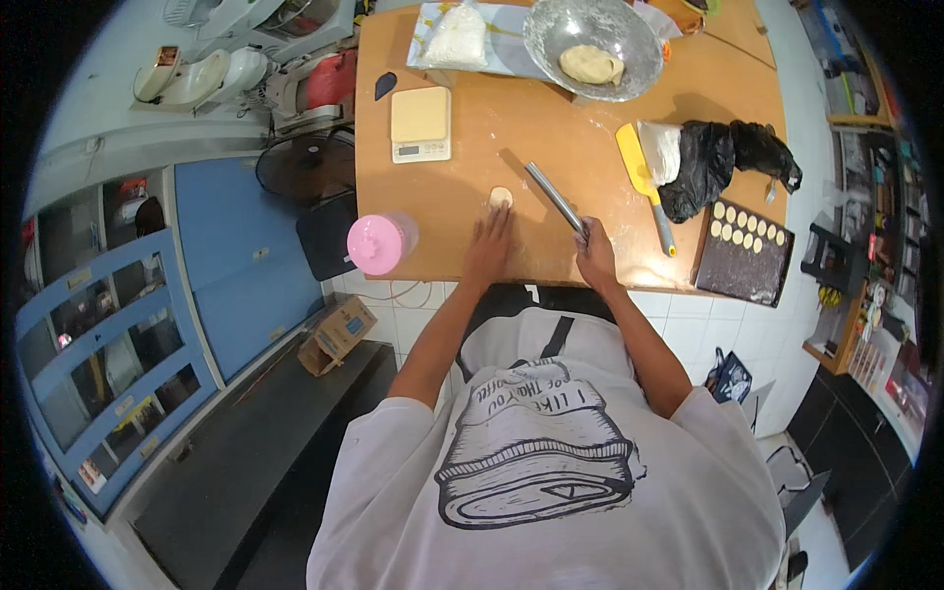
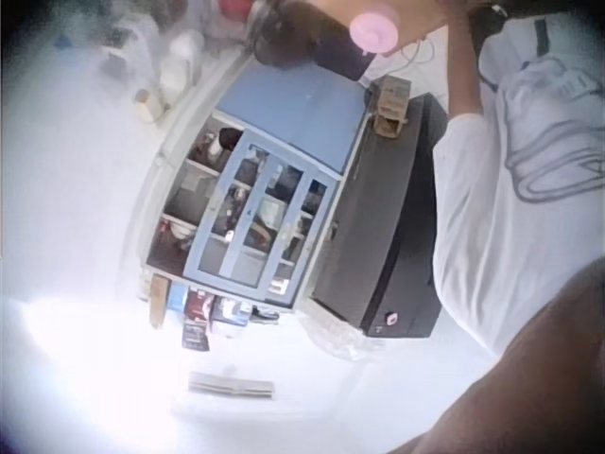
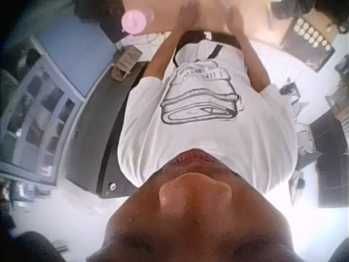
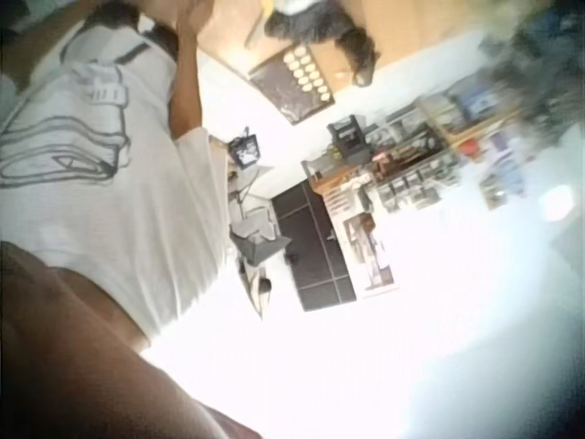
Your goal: The person uses a rolling pin to flatten pieces of dough on a wooden table, cuts out circles using a round mold, and places them onto a baking tray. The person also handles pieces of dough by hand, shapes them into balls, and uses a knife to cut dough.
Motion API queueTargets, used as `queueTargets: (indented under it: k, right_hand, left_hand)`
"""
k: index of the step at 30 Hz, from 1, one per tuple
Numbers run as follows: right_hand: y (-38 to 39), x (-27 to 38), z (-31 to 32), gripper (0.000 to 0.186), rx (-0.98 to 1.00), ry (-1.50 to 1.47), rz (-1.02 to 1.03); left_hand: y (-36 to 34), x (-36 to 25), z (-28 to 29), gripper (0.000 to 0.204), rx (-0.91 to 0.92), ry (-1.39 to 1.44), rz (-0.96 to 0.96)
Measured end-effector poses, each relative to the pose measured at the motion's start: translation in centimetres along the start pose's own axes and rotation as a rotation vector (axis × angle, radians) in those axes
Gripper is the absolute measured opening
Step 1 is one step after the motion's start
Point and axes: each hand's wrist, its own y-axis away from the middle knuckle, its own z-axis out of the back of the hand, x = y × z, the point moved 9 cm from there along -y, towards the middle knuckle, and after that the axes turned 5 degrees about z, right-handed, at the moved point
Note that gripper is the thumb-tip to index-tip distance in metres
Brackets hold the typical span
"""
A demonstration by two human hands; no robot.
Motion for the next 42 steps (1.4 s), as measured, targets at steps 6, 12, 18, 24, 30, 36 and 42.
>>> queueTargets:
  k: [6,12,18,24,30,36,42]
  right_hand:
    - [-0.8,-1.3,1.3,0.033,0.05,0.008,-0.041]
    - [-1.9,-0.9,1.0,0.031,0.049,-0.054,-0.01]
    - [-3.8,2.0,-1.5,0.033,0.165,0.053,0.182]
    - [-7.9,4.0,-4.1,0.033,0.199,0.028,0.243]
    - [-9.3,4.2,-5.0,0.032,0.23,0.113,0.225]
    - [-9.2,4.4,-7.0,0.038,0.338,0.293,0.452]
    - [-10.2,3.0,-5.7,0.036,0.304,0.09,0.176]
  left_hand:
    - [0.0,0.1,-0.5,0.073,-0.057,-0.058,0.094]
    - [-3.0,2.6,-0.2,0.077,-0.078,0.053,0.289]
    - [0.7,3.8,-1.6,0.079,-0.052,-0.164,0.331]
    - [-1.7,0.9,0.7,0.083,-0.139,0.07,0.274]
    - [-3.2,-0.5,-1.5,0.08,-0.19,0.069,0.225]
    - [0.7,0.0,-1.0,0.076,0.005,0.275,0.212]
    - [-1.7,2.5,0.6,0.074,-0.04,0.033,0.165]
